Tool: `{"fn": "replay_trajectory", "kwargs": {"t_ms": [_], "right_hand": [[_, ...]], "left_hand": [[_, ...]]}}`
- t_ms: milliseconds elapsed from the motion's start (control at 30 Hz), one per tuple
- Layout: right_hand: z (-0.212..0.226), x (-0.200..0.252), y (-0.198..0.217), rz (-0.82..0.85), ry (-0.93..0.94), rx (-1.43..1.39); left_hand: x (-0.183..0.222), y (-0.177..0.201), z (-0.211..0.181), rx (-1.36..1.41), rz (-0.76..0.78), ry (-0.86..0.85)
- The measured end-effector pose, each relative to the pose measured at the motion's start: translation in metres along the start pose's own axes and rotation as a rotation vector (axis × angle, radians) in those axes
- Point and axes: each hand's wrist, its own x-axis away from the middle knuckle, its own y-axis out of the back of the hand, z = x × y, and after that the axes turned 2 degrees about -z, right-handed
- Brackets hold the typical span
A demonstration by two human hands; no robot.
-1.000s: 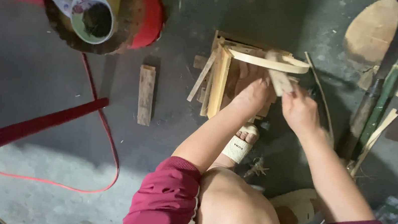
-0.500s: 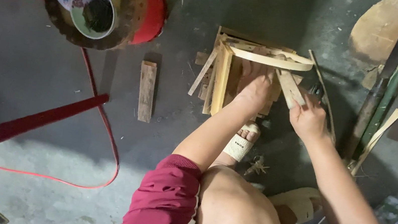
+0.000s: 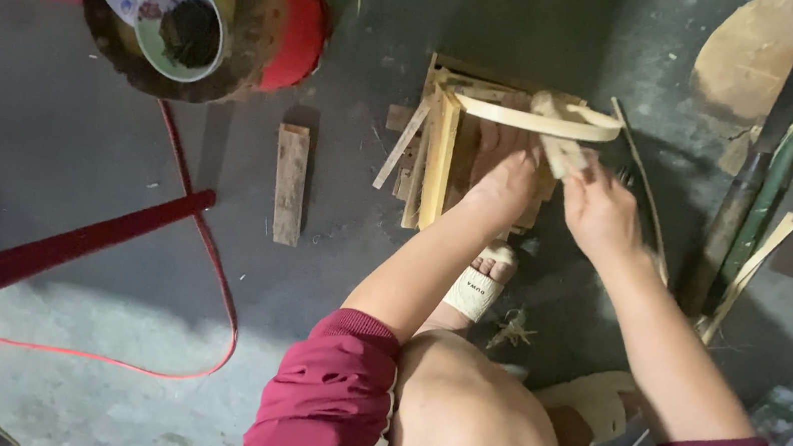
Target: Assembling a wooden structure by fitting a circular rim onto a frame and securing it using a hammer and pliers.
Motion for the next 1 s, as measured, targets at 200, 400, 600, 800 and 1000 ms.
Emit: {"fn": "replay_trajectory", "kwargs": {"t_ms": [200, 400, 600, 800, 1000], "right_hand": [[-0.011, 0.01, 0.002, -0.086, 0.001, 0.025], [-0.011, 0.001, -0.008, -0.061, -0.007, -0.004], [-0.014, 0.016, -0.001, -0.097, -0.033, 0.021], [-0.018, 0.027, -0.014, -0.077, -0.035, -0.03], [-0.034, 0.103, 0.011, -0.128, 0.119, 0.385]], "left_hand": [[-0.018, 0.027, 0.018, -0.156, 0.51, -0.15], [0.002, 0.002, -0.006, -0.016, -0.052, 0.021], [-0.013, 0.011, 0.02, -0.041, 0.091, -0.123], [0.0, -0.021, 0.006, 0.008, 0.311, 0.08], [-0.011, 0.05, -0.002, 0.175, 0.108, 0.29]]}}
